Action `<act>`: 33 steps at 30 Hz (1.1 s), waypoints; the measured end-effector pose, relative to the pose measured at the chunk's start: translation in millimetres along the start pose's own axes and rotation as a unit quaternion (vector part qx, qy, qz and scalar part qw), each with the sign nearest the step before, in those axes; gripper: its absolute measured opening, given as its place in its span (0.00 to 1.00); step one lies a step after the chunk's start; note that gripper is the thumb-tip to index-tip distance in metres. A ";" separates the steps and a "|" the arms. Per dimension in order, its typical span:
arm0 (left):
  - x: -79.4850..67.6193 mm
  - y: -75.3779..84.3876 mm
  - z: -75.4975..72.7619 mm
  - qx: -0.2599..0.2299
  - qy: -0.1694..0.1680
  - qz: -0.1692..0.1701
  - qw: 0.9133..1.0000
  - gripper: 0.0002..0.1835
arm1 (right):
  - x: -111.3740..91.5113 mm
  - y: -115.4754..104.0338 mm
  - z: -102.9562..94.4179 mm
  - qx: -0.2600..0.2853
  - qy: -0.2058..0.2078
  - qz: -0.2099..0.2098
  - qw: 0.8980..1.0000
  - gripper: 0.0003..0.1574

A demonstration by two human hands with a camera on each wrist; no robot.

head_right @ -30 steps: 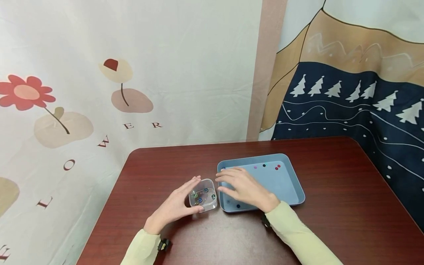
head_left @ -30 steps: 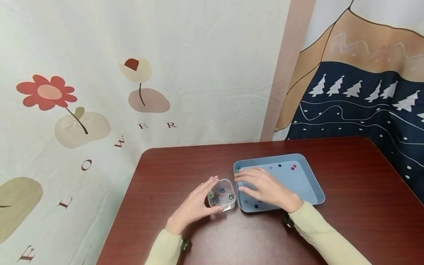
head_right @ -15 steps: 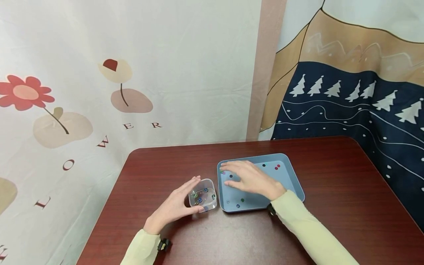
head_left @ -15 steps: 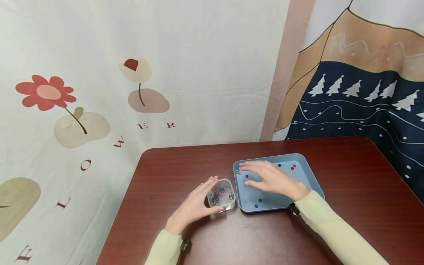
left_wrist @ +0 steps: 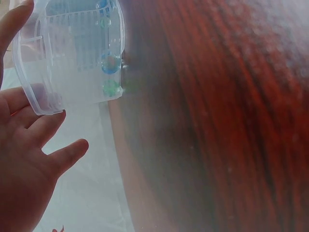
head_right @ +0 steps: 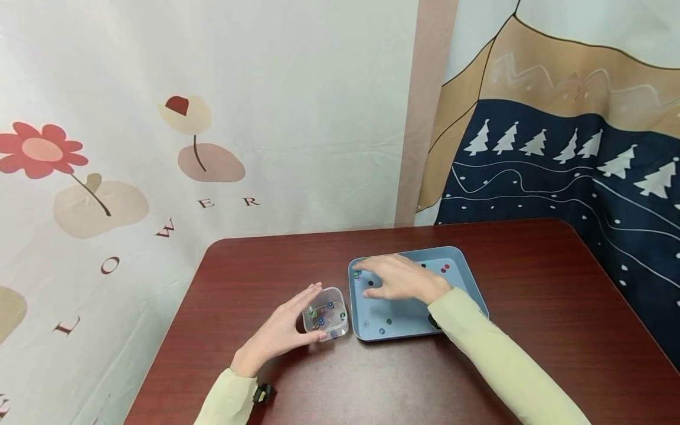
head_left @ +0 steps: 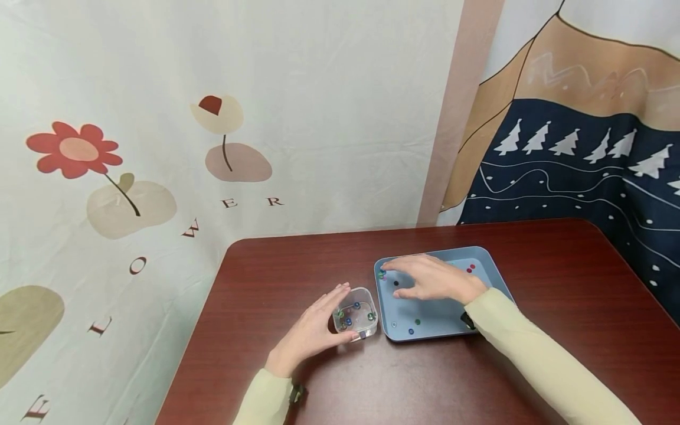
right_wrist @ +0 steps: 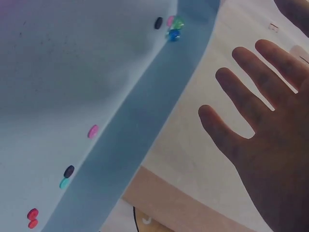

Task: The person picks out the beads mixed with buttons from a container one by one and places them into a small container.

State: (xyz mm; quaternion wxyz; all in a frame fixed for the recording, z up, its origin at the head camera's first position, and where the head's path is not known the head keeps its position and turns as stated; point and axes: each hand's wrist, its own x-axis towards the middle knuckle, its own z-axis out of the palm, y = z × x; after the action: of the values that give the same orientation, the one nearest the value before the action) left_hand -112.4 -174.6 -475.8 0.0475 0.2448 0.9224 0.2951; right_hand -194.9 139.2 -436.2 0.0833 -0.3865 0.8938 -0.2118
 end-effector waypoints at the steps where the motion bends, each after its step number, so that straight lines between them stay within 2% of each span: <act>1: -0.2 0.0 0.1 0.001 -0.001 -0.003 1.000 0.51 | 1.8 1.0 1.3 0.002 -0.007 0.005 1.000 0.39; 8: -0.1 -1.2 1.2 0.005 -0.002 -0.001 1.000 0.51 | 14.0 6.8 11.3 -0.002 -0.029 0.024 0.999 0.38; 17: 0.3 -3.3 2.4 0.002 0.001 0.002 1.000 0.51 | 23.3 14.7 22.4 -0.006 -0.026 0.021 0.999 0.34; 25: -0.5 -3.1 2.9 0.002 0.000 -0.001 1.000 0.52 | 27.6 21.3 28.4 0.014 -0.024 0.043 0.999 0.32; 33: 0.3 -3.7 2.9 0.001 0.003 0.000 1.000 0.51 | 29.6 24.7 34.8 0.017 -0.012 0.027 0.999 0.28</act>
State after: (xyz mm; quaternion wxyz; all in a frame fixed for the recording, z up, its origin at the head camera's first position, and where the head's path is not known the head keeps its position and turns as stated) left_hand -113.5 -175.5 -480.3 0.0445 0.2438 0.9229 0.2946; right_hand -220.6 121.9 -477.9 0.1069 -0.3631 0.8991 -0.2201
